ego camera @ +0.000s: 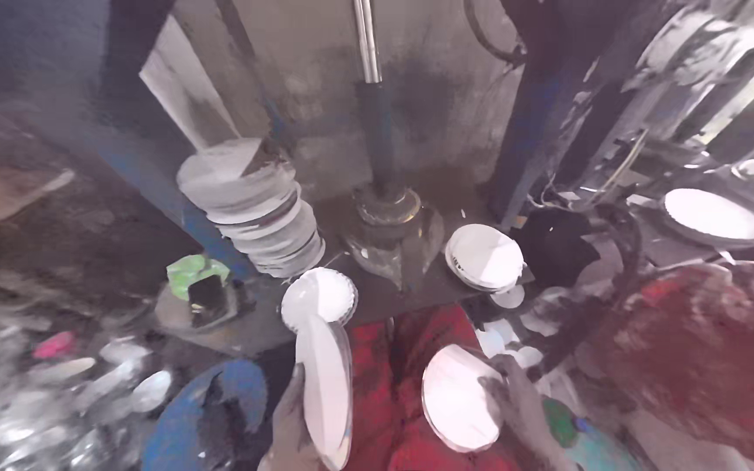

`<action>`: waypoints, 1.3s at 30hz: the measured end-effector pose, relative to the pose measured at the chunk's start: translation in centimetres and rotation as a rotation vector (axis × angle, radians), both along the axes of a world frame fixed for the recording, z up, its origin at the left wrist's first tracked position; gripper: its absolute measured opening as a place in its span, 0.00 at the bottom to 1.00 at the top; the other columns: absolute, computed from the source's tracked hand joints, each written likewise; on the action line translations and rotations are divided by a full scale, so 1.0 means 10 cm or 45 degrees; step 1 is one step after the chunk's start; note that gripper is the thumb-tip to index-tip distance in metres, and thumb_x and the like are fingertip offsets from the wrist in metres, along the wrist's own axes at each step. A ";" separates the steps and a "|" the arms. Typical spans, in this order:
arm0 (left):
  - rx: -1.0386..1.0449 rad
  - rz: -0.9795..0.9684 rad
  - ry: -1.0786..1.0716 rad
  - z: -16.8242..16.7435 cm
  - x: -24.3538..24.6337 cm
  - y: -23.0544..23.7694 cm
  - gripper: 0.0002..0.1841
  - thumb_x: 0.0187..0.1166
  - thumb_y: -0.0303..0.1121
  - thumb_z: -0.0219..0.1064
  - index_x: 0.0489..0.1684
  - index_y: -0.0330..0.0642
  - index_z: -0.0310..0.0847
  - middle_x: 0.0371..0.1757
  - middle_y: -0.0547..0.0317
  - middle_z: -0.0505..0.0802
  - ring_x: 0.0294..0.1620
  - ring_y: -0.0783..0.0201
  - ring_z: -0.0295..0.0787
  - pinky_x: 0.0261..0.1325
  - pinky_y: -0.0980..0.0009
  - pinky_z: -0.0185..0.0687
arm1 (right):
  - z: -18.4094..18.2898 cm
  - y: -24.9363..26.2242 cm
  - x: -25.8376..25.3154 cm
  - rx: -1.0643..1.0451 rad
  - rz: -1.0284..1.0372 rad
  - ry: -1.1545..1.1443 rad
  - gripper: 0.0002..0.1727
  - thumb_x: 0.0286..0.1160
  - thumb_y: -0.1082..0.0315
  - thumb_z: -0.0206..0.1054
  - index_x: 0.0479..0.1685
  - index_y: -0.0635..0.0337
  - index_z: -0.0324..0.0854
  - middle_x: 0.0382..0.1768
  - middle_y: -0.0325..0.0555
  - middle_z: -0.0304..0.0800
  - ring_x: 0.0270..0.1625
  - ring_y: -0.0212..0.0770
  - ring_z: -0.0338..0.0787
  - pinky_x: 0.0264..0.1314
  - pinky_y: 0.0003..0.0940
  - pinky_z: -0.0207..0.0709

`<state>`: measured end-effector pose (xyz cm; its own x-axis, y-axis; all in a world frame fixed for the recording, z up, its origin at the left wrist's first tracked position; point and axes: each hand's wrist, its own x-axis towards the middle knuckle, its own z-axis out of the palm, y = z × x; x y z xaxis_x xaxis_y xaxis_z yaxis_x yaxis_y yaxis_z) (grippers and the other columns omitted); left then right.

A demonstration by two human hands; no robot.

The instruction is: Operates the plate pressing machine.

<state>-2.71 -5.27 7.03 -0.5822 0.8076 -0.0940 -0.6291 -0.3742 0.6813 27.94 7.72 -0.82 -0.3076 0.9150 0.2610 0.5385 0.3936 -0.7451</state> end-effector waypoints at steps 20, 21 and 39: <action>0.106 -0.123 -0.139 -0.02 -0.01 -0.01 0.11 0.79 0.44 0.67 0.39 0.51 0.92 0.30 0.59 0.97 0.27 0.71 0.95 0.27 0.75 0.91 | 0.41 0.62 0.05 -0.599 0.303 -0.430 0.23 0.73 0.57 0.75 0.55 0.69 0.83 0.43 0.65 0.89 0.47 0.63 0.89 0.55 0.65 0.78; 0.099 -0.119 -0.158 -0.02 0.00 0.00 0.12 0.81 0.43 0.65 0.38 0.50 0.92 0.30 0.59 0.97 0.26 0.71 0.95 0.27 0.75 0.90 | 0.39 0.72 0.03 -0.644 0.338 -0.467 0.23 0.74 0.57 0.75 0.56 0.70 0.83 0.45 0.66 0.89 0.49 0.64 0.89 0.57 0.66 0.77; 0.254 -0.229 -0.285 -0.29 -0.13 -0.04 0.11 0.80 0.41 0.65 0.47 0.50 0.91 0.33 0.62 0.95 0.28 0.73 0.93 0.29 0.78 0.89 | 0.26 0.18 0.03 -0.458 0.141 -0.693 0.43 0.66 0.43 0.76 0.77 0.64 0.76 0.79 0.68 0.73 0.84 0.73 0.66 0.78 0.72 0.62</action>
<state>-4.02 -5.69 4.14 -0.4115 0.9108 -0.0334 -0.8227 -0.3554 0.4437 28.22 9.51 1.74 -0.4067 0.8716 -0.2739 0.8458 0.2458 -0.4735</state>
